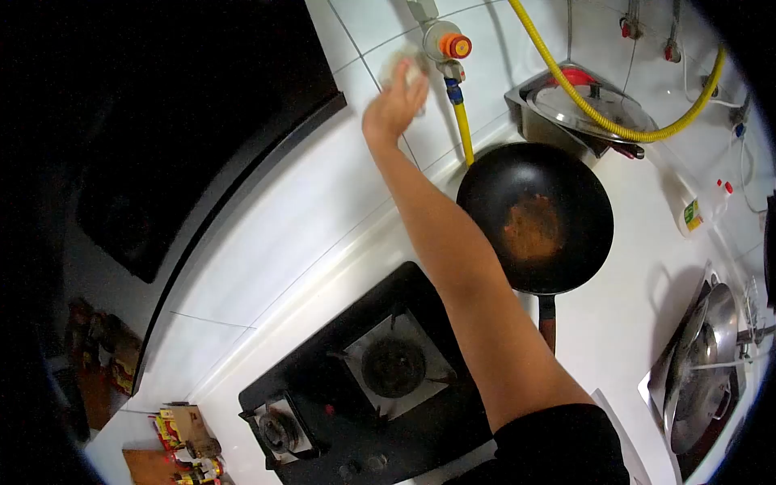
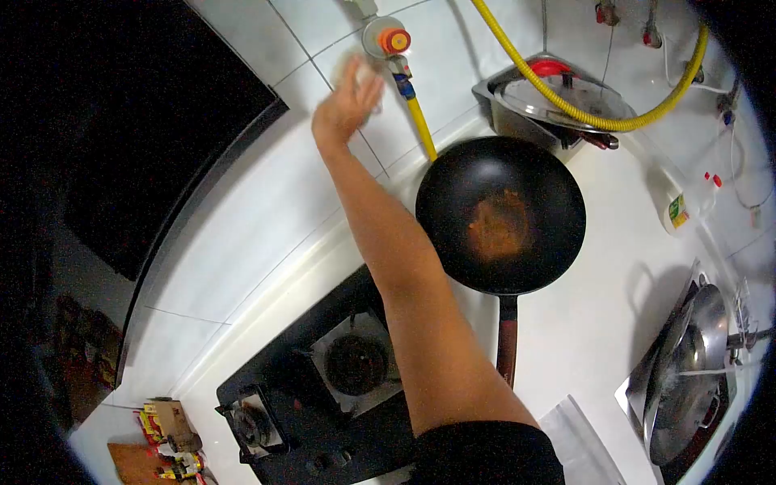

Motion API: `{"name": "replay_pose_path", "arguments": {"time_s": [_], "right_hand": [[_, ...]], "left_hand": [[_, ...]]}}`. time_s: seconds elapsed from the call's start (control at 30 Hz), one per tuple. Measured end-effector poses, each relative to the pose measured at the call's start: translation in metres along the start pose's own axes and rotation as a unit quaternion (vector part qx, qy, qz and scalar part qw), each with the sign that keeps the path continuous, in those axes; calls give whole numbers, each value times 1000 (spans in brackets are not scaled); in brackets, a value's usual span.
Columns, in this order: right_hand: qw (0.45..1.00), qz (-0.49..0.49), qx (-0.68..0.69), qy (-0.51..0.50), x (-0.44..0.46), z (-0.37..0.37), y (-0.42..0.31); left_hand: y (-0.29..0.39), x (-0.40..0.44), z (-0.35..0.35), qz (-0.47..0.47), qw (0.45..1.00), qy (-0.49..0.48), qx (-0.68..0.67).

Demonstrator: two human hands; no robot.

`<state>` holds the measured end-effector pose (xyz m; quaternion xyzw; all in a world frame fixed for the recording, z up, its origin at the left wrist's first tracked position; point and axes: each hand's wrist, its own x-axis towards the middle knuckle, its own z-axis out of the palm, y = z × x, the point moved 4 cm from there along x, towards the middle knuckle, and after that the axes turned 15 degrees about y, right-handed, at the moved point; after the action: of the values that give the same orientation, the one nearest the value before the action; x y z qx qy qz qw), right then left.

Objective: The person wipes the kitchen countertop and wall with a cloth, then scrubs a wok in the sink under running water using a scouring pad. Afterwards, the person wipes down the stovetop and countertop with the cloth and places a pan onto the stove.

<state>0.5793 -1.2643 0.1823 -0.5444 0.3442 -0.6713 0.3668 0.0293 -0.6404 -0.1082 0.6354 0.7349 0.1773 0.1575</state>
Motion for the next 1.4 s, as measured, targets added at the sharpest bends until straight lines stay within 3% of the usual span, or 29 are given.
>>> {"name": "replay_pose_path", "arguments": {"time_s": [0.1,0.17,0.2,0.23,0.3,0.37,0.53,0.67,0.77,0.83,1.03,1.1,1.17,1.2,1.3,1.37,1.4], "right_hand": [[993,-78,90,5,2,-2,20],[996,-23,86,6,-3,-8,50],[997,59,42,-1,-13,-10,72],[999,33,-25,32,-33,9,127],[966,171,-190,-21,-49,-19,134],[964,82,-253,8,-58,-28,142],[882,269,-266,-280,-25,-16,198],[932,198,-273,-135,-41,-22,196],[935,160,-263,-176,-63,-40,177],[902,118,-289,-299,-91,-51,154],[868,153,-277,-382,-192,-92,74],[865,180,-236,-405,-206,-92,70],[856,205,-195,-433,-228,-91,74],[870,121,-258,-404,-233,-84,86],[861,194,-171,-437,-202,-79,110],[905,12,-155,-395,-157,-102,80],[902,-123,-138,-390,-153,-110,58]], "left_hand": [[-1,1,1,-7,1000,1,-6],[-5,3,-2,-16,1000,2,-8],[-7,5,-3,-17,1000,3,-7],[-10,7,-4,-20,1000,4,-6],[-15,9,-5,-29,1000,5,-9],[-19,11,-7,-38,999,7,-12],[-34,15,-16,-67,997,20,-20],[-45,20,-21,-84,996,21,-24],[-58,24,-26,-97,995,25,-27],[-67,26,-31,-106,994,26,-29],[-98,38,-40,-154,985,21,-75],[-112,44,-44,-173,980,19,-97],[-114,53,-46,-123,992,33,-4],[-118,57,-45,-118,992,38,-12],[-129,80,-34,-100,995,19,-26],[-159,120,-13,-96,994,-22,-38],[-118,55,-41,-99,992,32,-68]]}}
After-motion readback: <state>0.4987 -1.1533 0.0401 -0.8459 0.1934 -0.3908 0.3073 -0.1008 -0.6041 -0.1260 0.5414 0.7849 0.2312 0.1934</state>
